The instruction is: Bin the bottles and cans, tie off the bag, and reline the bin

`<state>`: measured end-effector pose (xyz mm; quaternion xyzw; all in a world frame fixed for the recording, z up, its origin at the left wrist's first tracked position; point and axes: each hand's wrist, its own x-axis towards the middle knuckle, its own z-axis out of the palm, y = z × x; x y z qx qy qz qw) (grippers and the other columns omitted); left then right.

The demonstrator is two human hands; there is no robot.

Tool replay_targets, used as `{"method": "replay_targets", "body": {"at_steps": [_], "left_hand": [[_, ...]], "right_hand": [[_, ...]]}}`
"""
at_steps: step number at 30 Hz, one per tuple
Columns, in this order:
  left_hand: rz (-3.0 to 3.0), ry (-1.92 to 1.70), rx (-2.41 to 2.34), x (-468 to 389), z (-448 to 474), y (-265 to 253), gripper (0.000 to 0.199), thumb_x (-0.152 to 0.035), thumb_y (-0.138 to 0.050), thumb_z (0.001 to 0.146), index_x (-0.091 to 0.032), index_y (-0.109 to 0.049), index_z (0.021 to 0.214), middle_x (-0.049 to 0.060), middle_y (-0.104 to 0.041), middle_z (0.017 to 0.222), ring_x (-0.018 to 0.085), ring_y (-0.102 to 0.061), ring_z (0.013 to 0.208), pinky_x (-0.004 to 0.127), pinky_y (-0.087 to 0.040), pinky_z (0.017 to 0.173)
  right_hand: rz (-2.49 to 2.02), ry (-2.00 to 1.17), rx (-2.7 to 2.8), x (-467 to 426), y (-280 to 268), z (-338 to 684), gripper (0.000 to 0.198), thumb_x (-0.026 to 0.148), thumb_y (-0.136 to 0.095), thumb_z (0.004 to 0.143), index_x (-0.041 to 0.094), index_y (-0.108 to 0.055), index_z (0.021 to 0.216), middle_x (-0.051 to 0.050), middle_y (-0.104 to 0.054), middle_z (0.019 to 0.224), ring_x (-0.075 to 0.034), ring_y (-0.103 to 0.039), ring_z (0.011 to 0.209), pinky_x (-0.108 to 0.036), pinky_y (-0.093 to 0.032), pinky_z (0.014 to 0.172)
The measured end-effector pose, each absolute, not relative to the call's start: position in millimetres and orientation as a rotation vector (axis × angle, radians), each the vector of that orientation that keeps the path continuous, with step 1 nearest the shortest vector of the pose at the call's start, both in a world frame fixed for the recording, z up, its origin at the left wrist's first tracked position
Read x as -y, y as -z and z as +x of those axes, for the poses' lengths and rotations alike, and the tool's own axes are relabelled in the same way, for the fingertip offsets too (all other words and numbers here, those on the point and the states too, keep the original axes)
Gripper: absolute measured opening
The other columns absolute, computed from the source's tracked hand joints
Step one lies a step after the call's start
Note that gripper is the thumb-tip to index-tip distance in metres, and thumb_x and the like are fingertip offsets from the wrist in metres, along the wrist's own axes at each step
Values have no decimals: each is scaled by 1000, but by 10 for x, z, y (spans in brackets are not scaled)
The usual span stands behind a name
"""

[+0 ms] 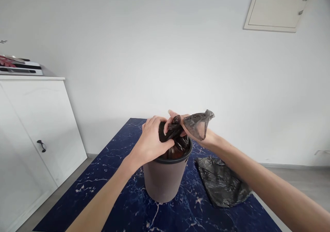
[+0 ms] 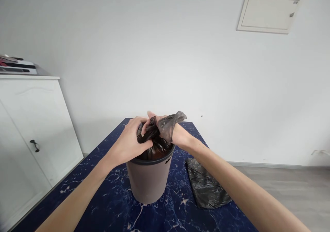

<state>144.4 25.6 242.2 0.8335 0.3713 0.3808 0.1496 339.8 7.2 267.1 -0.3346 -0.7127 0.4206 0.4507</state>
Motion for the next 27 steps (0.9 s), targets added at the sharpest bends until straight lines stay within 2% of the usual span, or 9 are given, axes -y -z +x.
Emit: {"method": "replay_targets", "body": {"at_steps": [3, 5, 7, 9, 12, 16, 20, 23, 27], "left_hand": [[2495, -1095, -918, -339, 1426, -2464, 9, -24, -64, 89, -26, -67, 97, 8, -67, 133, 38, -50, 136, 64, -40, 116], [2528, -1080, -837, -392, 1425, -2481, 15, -22, -58, 93, -27, -70, 87, 5, -68, 136, 37, -48, 139, 64, -36, 120], [2539, -1070, -789, -428, 1430, -2494, 24, -18, -54, 94, -27, -73, 83, 4, -73, 130, 35, -50, 138, 64, -35, 121], [2492, -1062, -792, -445, 1435, -2507, 26, -16, -53, 92, -28, -75, 84, 5, -75, 124, 33, -55, 135, 63, -39, 119], [2377, -1049, -846, -451, 1436, -2521, 22, -18, -53, 91, -26, -72, 84, 8, -71, 132, 34, -59, 133, 60, -48, 112], [2348, -1046, -866, -457, 1421, -2533, 16, -18, -51, 89, -25, -62, 80, 9, -71, 121, 35, -61, 129, 57, -50, 108], [2385, -1084, -925, -439, 1417, -2520, 16, -14, -48, 87, -25, -60, 84, 8, -69, 109, 34, -64, 120, 55, -50, 106], [2427, -1102, -989, -386, 1418, -2482, 13, -18, -52, 90, -25, -63, 89, 9, -69, 112, 35, -64, 119, 54, -52, 101], [2507, -1050, -974, -314, 1367, -2441, 12, -26, -61, 93, -25, -68, 103, 10, -70, 125, 34, -65, 120, 53, -51, 104]], "right_hand": [[-834, -928, 1902, 63, -2799, 3458, 56, 80, -63, 91, 27, -78, 94, -6, -66, 89, -21, -54, 76, -39, -52, 76], [-779, -887, 2051, 97, -2840, 3525, 59, 82, -61, 92, 25, -77, 97, -6, -65, 89, -19, -51, 73, -37, -49, 72], [-729, -881, 2175, 88, -2837, 3606, 54, 75, -58, 98, 25, -78, 102, -4, -65, 86, -19, -53, 73, -36, -49, 71], [-743, -864, 2253, 58, -2803, 3685, 47, 64, -53, 106, 25, -79, 106, -4, -67, 87, -20, -57, 77, -36, -50, 73], [-775, -782, 2293, 31, -2738, 3763, 39, 50, -50, 110, 25, -80, 112, -6, -74, 100, -22, -66, 93, -38, -53, 83], [-746, -571, 2263, 47, -2670, 3769, 25, 33, -58, 105, 26, -71, 124, -8, -77, 114, -26, -70, 103, -43, -53, 90], [-876, -265, 2232, 38, -2585, 3728, 39, 13, -60, 85, 27, -53, 121, -6, -75, 109, -23, -67, 91, -37, -47, 78], [-995, -134, 2180, -11, -2501, 3694, 45, 10, -59, 74, 27, -52, 115, -7, -72, 108, -23, -63, 88, -34, -43, 74], [-970, 118, 2117, -85, -2391, 3631, 35, 10, -54, 81, 26, -57, 113, -11, -62, 128, -22, -62, 93, -32, -43, 71]]}}
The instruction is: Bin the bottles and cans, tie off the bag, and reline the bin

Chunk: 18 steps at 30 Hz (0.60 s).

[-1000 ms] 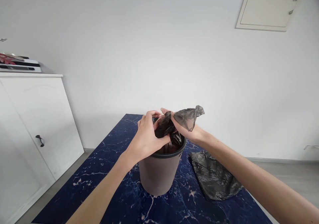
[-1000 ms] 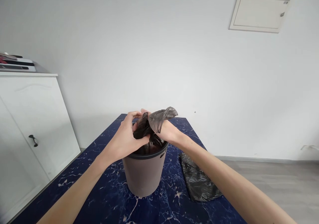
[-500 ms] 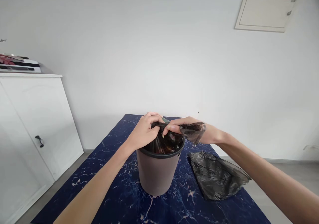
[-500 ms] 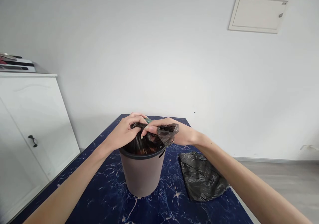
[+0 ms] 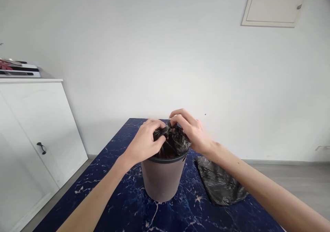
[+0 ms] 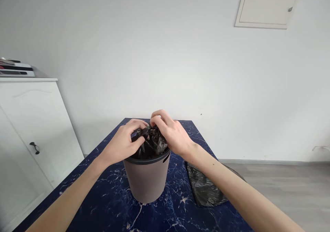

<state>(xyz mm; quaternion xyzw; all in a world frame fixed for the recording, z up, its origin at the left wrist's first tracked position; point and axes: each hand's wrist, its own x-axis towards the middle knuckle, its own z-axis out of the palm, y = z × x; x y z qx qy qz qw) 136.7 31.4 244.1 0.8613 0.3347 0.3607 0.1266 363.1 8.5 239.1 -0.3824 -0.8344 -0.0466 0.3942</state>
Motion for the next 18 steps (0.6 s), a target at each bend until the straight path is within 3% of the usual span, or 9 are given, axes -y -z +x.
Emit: {"method": "replay_targets", "body": {"at_steps": [3, 8, 12, 16, 18], "left_hand": [[2522, -852, -835, -338, 1279, -2447, 20, -37, -67, 97, -26, -69, 114, 9, -73, 125, 33, -68, 119, 48, -54, 103], [2206, -1004, -790, -551, 1197, -2493, 44, -60, -49, 109, -27, -66, 132, 7, -78, 121, 29, -69, 126, 44, -51, 111], [2213, -878, -699, -704, 1242, -2520, 42, -63, -64, 101, -26, -77, 118, 6, -78, 128, 29, -70, 123, 41, -53, 108], [2197, -873, -720, -750, 1262, -2508, 38, -61, -73, 95, -24, -81, 99, 5, -81, 102, 26, -74, 100, 39, -57, 94], [2190, -913, -729, -760, 1246, -2492, 37, -60, -76, 93, -23, -81, 96, 5, -80, 97, 25, -74, 96, 38, -57, 90]], "right_hand": [[-933, 358, 2084, -131, -2335, 3590, 27, 11, -47, 93, 25, -60, 112, -12, -57, 127, -20, -60, 89, -32, -41, 66], [-779, 726, 2041, -227, -2287, 3531, 24, 12, -41, 108, 23, -62, 105, -5, -61, 90, -20, -52, 79, -33, -40, 71], [-691, 831, 2077, -276, -2283, 3496, 21, 9, -40, 108, 22, -57, 105, -3, -62, 83, -19, -51, 73, -33, -38, 68], [-769, 721, 2203, -257, -2311, 3526, 22, 8, -42, 100, 20, -54, 115, -4, -65, 89, -18, -53, 71, -32, -37, 63], [-831, 658, 2315, -238, -2320, 3559, 40, 4, -43, 93, 19, -52, 129, -4, -66, 94, -18, -53, 71, -31, -34, 59]]}}
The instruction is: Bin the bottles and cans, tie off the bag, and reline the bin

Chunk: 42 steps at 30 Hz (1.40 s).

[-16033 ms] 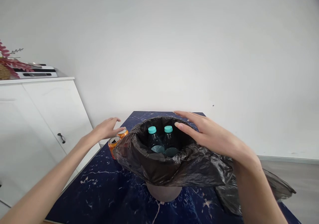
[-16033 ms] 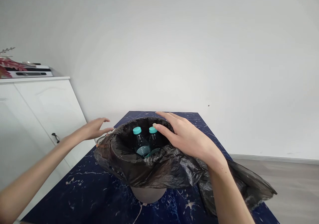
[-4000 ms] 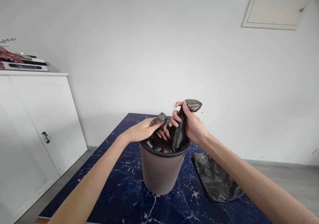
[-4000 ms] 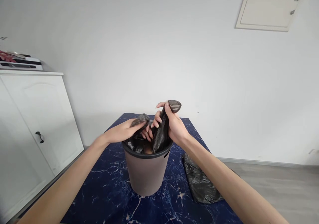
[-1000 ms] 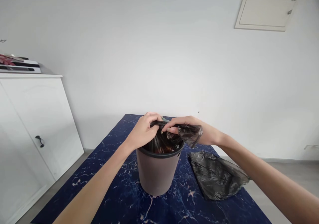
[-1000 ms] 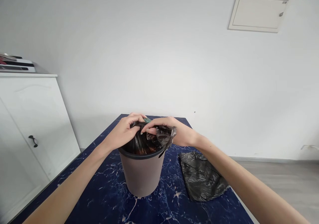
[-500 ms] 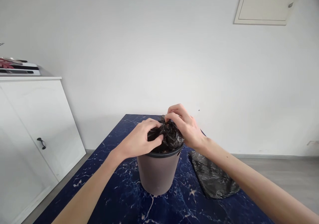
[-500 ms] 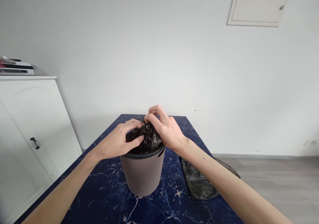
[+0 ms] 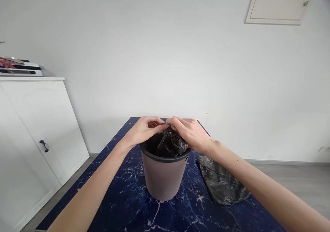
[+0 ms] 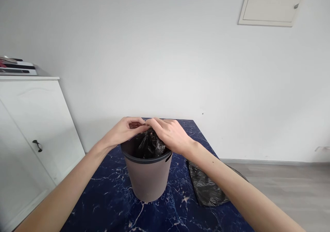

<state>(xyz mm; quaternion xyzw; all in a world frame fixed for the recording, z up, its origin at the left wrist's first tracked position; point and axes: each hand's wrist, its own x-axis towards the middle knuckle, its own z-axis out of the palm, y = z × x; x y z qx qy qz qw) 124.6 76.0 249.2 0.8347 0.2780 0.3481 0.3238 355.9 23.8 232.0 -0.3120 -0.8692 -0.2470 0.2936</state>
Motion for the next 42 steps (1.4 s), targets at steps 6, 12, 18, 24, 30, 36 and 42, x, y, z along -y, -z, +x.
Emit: {"method": "replay_targets", "body": {"at_steps": [6, 12, 18, 24, 30, 36, 42], "left_hand": [[2312, -950, -820, -798, 1169, -2484, 40, -62, -71, 96, -23, -80, 97, 6, -81, 104, 25, -74, 98, 36, -56, 89], [2414, -997, -1080, -851, 1074, -2481, 47, -70, -69, 94, -24, -79, 89, 7, -81, 108, 27, -72, 101, 37, -53, 92], [2425, -997, -1233, -1004, 950, -2395, 50, -73, -65, 93, -25, -80, 88, 8, -82, 108, 29, -72, 98, 35, -53, 81], [2240, -1054, -953, -801, 1059, -2474, 43, -65, -64, 100, -22, -69, 95, 2, -73, 80, 20, -70, 79, 33, -54, 79], [2288, -1085, -849, -572, 1219, -2592, 43, -64, -68, 98, -23, -74, 110, 7, -78, 109, 24, -73, 99, 36, -57, 89], [2454, -821, -929, -648, 1216, -2488, 58, -73, -65, 95, -30, -75, 132, 6, -76, 136, 33, -71, 123, 37, -56, 96], [2511, -786, -996, -656, 1272, -2412, 72, -76, -37, 105, -20, -78, 84, 5, -71, 68, 21, -63, 59, 31, -39, 54]], "right_hand": [[-897, 700, 2504, -174, -2330, 3659, 79, -5, -36, 87, 22, -47, 160, -5, -64, 95, -18, -51, 72, -34, -27, 59], [-1044, 285, 2621, -72, -2354, 3796, 91, -7, -41, 79, 31, -54, 160, -6, -63, 105, -19, -56, 84, -31, -40, 68], [-1168, 37, 2594, -45, -2324, 3885, 85, -7, -44, 77, 28, -65, 151, -11, -63, 118, -27, -62, 112, -43, -56, 93], [-1120, -107, 2566, -53, -2373, 3709, 73, -4, -45, 83, 25, -68, 146, -11, -38, 171, -32, -52, 146, -52, -53, 115], [-974, -81, 2559, -176, -2345, 3514, 62, -5, -44, 78, 12, -73, 130, -16, -68, 144, -32, -63, 136, -55, -50, 119], [-927, -63, 2476, -190, -2292, 3530, 58, -5, -42, 78, 13, -74, 124, -16, -73, 135, -31, -66, 131, -55, -55, 114], [-940, -103, 2490, -127, -2329, 3535, 65, -4, -41, 81, 18, -70, 135, -13, -64, 153, -30, -55, 149, -59, -47, 124]]}}
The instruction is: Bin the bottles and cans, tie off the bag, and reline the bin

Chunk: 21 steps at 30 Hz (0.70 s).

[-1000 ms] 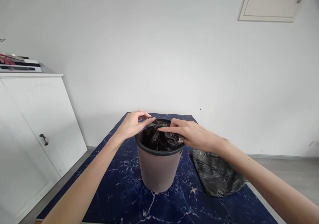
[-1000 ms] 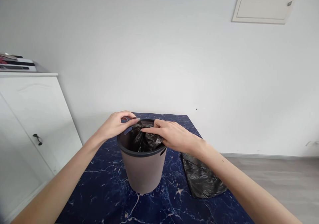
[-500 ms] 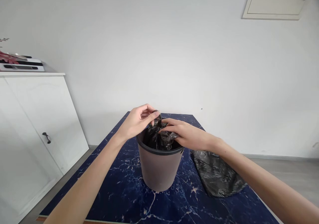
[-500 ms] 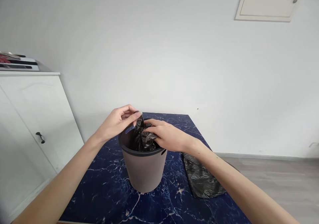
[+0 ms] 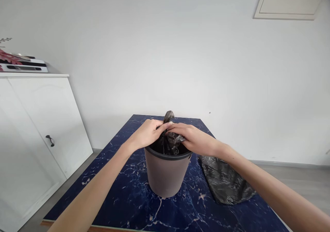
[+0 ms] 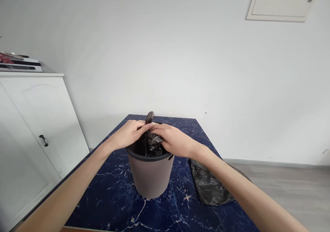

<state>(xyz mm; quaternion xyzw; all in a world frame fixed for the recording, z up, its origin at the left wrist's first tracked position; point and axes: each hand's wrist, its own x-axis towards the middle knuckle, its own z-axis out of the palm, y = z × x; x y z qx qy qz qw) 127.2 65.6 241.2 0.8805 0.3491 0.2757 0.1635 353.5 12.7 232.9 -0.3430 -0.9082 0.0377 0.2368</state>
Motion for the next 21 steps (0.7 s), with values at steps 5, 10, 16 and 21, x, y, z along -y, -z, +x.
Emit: {"method": "replay_targets", "body": {"at_steps": [5, 10, 16, 21], "left_hand": [[2509, -863, -1136, -655, 1243, -2406, 69, -72, -38, 107, -19, -82, 95, 2, -61, 57, 17, -48, 47, 31, -30, 50], [2630, -953, -1295, -785, 1198, -2353, 63, -64, -37, 111, -23, -84, 100, 8, -76, 78, 25, -68, 69, 32, -43, 66], [2673, -1012, -1443, -992, 1127, -2316, 67, -63, -39, 109, -22, -62, 61, 12, -69, 74, 29, -67, 73, 38, -45, 75], [2652, -992, -1423, -936, 1122, -2352, 71, -70, -35, 106, -22, -66, 65, 8, -63, 64, 24, -62, 63, 34, -42, 67]], "right_hand": [[-1017, -129, 2452, -57, -2328, 3605, 72, -5, -43, 80, 25, -68, 140, -13, -55, 153, -28, -57, 143, -52, -55, 116], [-1122, -120, 2412, -52, -2270, 3682, 64, -3, -46, 85, 28, -73, 134, -13, -48, 154, -32, -50, 146, -59, -52, 117], [-1206, -101, 2415, -39, -2185, 3782, 59, -3, -47, 86, 29, -78, 126, -10, -45, 160, -36, -37, 154, -68, -39, 126], [-1236, -147, 2458, -25, -2205, 3849, 45, 3, -48, 93, 25, -80, 115, -11, -47, 160, -36, -40, 153, -64, -44, 122]]}}
